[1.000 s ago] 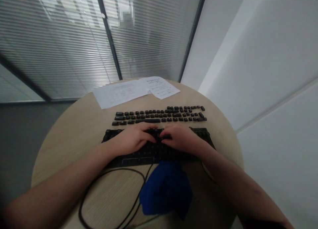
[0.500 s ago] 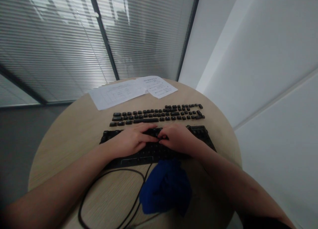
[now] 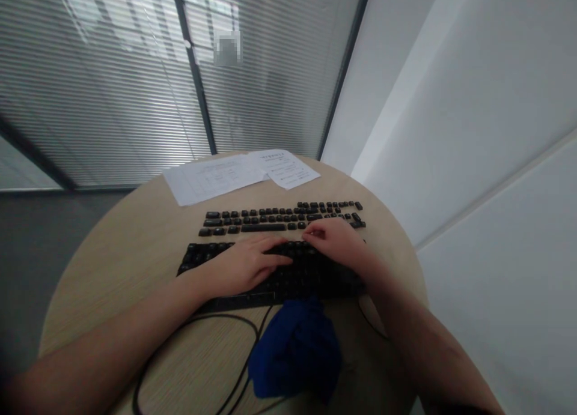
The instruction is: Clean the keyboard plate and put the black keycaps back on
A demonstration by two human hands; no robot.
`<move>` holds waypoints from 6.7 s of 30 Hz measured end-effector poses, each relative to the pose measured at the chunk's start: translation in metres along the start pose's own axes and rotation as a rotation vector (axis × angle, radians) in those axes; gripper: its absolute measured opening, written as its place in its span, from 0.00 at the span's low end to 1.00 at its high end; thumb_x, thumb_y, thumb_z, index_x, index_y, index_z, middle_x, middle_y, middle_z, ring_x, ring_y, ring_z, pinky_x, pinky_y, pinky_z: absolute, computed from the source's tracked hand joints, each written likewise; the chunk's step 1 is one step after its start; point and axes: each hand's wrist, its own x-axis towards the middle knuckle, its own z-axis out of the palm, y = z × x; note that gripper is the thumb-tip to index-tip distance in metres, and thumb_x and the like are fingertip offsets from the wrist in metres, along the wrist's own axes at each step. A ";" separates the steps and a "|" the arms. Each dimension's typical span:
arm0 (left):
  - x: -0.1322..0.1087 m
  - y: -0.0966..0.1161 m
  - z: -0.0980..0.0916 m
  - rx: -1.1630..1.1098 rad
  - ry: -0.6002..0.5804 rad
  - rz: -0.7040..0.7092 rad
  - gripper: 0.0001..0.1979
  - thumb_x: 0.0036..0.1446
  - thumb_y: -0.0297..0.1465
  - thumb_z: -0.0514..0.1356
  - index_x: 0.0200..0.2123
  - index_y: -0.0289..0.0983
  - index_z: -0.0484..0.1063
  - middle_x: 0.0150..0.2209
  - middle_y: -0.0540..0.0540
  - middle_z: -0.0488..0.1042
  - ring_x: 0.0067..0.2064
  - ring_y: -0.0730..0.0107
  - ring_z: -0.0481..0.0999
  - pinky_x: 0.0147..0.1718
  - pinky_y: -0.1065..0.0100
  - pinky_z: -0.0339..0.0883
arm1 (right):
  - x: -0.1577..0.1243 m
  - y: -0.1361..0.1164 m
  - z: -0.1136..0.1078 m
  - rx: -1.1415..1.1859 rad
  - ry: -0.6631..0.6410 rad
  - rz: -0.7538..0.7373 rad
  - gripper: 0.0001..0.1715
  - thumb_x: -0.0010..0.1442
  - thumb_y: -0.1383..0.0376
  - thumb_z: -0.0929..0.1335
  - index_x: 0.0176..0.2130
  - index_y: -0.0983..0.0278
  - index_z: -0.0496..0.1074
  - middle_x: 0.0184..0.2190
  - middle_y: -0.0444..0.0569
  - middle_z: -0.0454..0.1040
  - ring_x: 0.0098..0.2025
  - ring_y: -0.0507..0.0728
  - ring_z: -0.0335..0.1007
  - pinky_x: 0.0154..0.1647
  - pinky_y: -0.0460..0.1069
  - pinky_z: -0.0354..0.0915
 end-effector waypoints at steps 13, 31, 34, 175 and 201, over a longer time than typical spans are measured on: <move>0.002 -0.002 0.000 -0.045 -0.026 -0.045 0.15 0.65 0.36 0.62 0.53 0.45 0.80 0.61 0.37 0.72 0.60 0.48 0.73 0.60 0.49 0.67 | 0.126 0.050 0.004 -0.343 -0.096 0.183 0.13 0.63 0.61 0.70 0.44 0.62 0.84 0.43 0.52 0.83 0.45 0.59 0.77 0.47 0.50 0.68; 0.003 -0.003 0.007 -0.011 -0.019 -0.012 0.15 0.64 0.39 0.62 0.52 0.48 0.81 0.57 0.41 0.75 0.56 0.53 0.75 0.57 0.55 0.68 | 0.145 0.039 0.013 -0.359 -0.089 0.189 0.16 0.61 0.62 0.71 0.47 0.63 0.83 0.42 0.51 0.82 0.41 0.57 0.75 0.44 0.49 0.66; 0.003 -0.005 0.010 -0.027 -0.018 -0.024 0.14 0.64 0.39 0.63 0.50 0.48 0.82 0.58 0.41 0.74 0.56 0.53 0.75 0.58 0.54 0.68 | 0.118 0.022 0.001 -0.255 0.014 0.133 0.15 0.61 0.60 0.71 0.46 0.63 0.82 0.39 0.51 0.82 0.38 0.56 0.75 0.43 0.50 0.67; 0.002 0.004 0.012 0.011 -0.038 -0.082 0.20 0.67 0.44 0.59 0.58 0.46 0.75 0.70 0.39 0.61 0.65 0.44 0.67 0.62 0.47 0.60 | 0.023 0.041 0.009 -0.035 0.295 -0.161 0.09 0.62 0.59 0.73 0.41 0.60 0.81 0.40 0.50 0.82 0.44 0.59 0.78 0.50 0.55 0.71; -0.006 -0.023 -0.026 0.089 -0.058 -0.304 0.23 0.69 0.41 0.54 0.62 0.37 0.71 0.59 0.40 0.76 0.59 0.55 0.76 0.60 0.54 0.68 | -0.039 0.029 0.048 -0.070 0.249 -0.445 0.05 0.62 0.63 0.74 0.40 0.57 0.81 0.40 0.44 0.84 0.42 0.57 0.78 0.51 0.55 0.67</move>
